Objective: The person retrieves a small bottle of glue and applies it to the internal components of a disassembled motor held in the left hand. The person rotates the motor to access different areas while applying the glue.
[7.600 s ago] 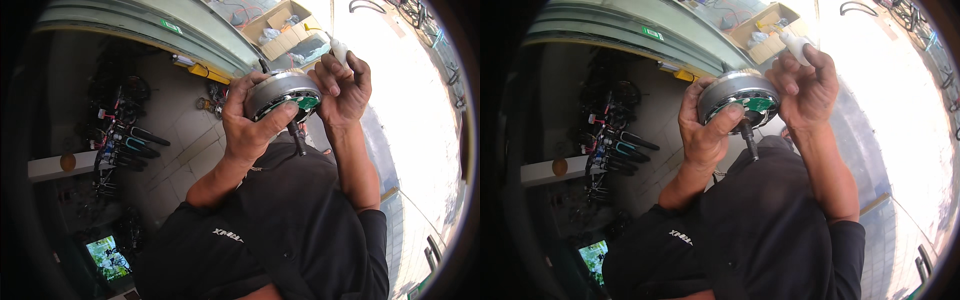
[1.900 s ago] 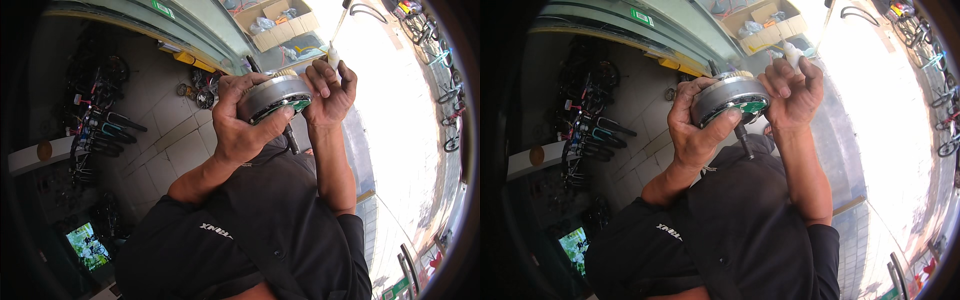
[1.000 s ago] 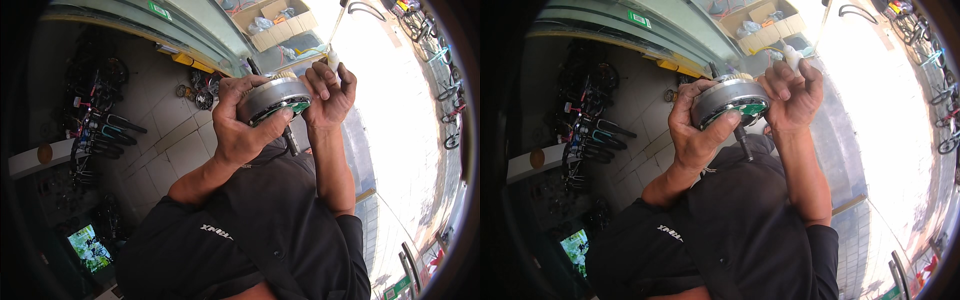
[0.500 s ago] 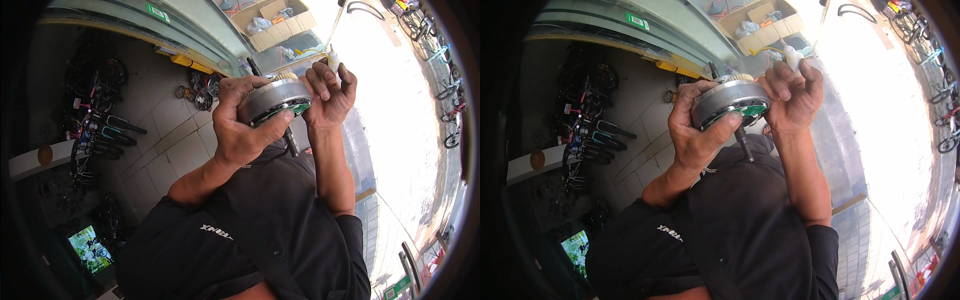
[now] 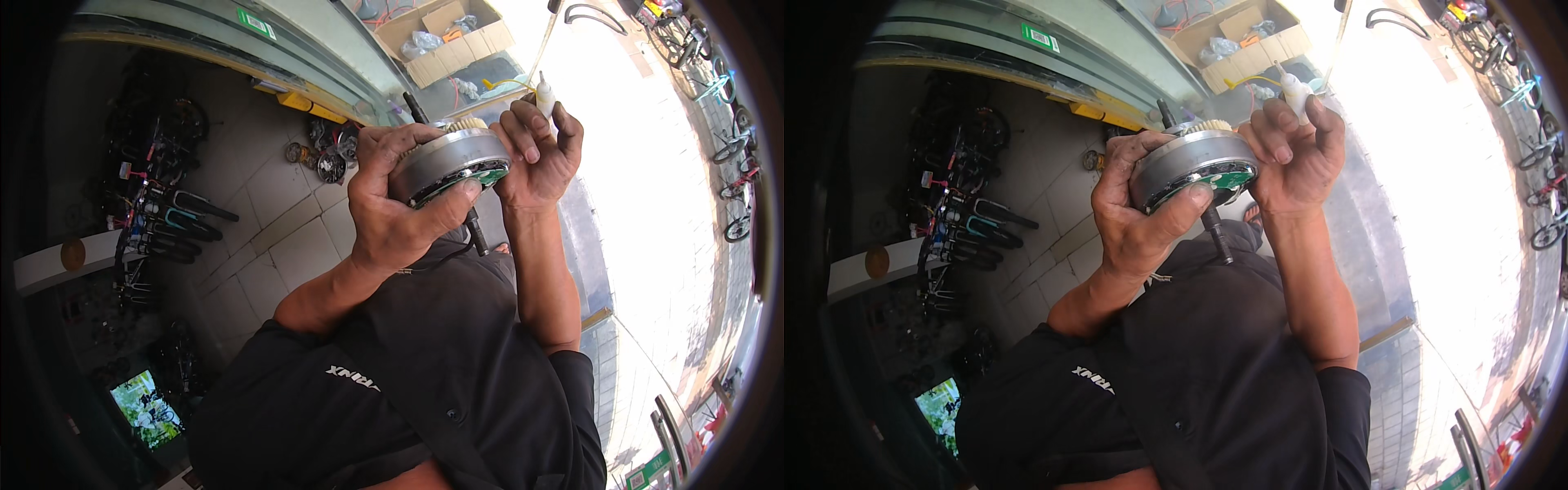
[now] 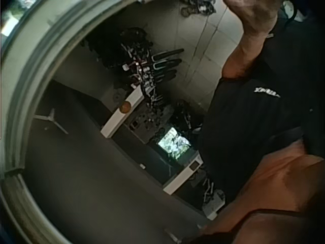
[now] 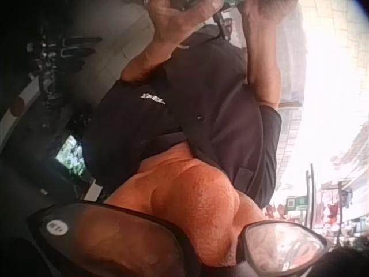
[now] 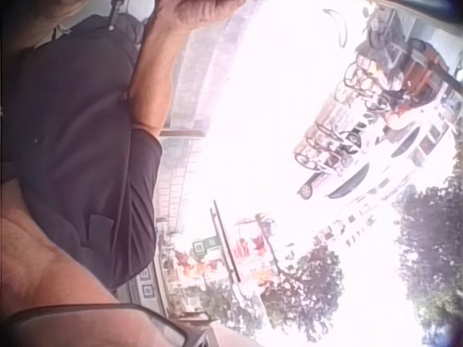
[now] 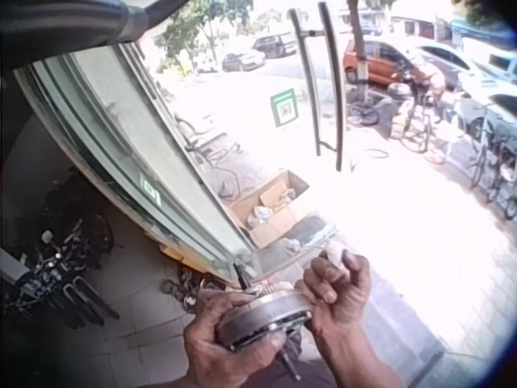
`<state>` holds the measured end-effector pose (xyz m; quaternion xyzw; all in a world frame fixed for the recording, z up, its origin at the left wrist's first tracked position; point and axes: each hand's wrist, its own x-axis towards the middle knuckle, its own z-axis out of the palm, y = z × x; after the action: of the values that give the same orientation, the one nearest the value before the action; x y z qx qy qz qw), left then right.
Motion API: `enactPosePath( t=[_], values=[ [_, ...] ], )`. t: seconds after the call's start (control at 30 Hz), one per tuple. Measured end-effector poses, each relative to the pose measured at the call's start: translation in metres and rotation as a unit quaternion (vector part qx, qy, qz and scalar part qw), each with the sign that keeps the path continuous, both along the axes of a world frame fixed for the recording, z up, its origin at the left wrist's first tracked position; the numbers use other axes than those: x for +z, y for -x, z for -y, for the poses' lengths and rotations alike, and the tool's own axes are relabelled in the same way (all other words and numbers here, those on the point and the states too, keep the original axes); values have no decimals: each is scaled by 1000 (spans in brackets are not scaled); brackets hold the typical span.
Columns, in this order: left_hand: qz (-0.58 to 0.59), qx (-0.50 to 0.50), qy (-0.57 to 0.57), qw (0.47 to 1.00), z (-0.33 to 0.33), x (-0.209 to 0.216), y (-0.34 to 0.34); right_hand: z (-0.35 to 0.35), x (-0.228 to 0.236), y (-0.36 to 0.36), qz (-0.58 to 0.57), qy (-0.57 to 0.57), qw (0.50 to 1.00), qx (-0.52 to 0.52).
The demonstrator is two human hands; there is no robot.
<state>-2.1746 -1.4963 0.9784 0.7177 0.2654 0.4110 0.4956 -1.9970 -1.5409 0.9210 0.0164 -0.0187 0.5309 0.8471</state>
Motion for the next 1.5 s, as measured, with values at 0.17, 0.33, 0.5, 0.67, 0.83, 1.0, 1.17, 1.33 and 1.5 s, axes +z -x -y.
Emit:
enactPosePath(
  t=[0.17, 0.33, 0.5, 0.67, 0.83, 1.0, 1.17, 1.33, 1.5],
  values=[
    [5, -3, 13, 1000, 1, 2, -2, 0, -1, 0, -13, -13, 1000, -5],
    [-26, -12, -30, 999, -2, 3, -1, 2, -2, -2, -17, -33, 999, -12],
    [-21, -13, -17, 1000, -1, 4, -1, 1, -4, -1, -15, -37, 999, -13],
    [-26, -16, -33, 999, -4, 3, 0, 1, -5, -2, -3, -8, 1000, -7],
    [-45, -14, -33, 998, -4, 5, 1, 1, -6, 2, -15, -29, 999, -18],
    [-51, -13, -56, 997, -1, 6, -1, 4, -6, 1, -8, -2, 1000, -24],
    [-55, -19, -96, 994, 0, 0, 2, 8, -7, 1, -7, 11, 1000, -28],
    [-48, -15, -129, 990, 1, 2, 1, 10, -3, 2, 5, 16, 999, -32],
    [-38, -8, -147, 988, 2, 2, 2, 9, -9, 2, 11, 9, 1000, -26]
  ],
)
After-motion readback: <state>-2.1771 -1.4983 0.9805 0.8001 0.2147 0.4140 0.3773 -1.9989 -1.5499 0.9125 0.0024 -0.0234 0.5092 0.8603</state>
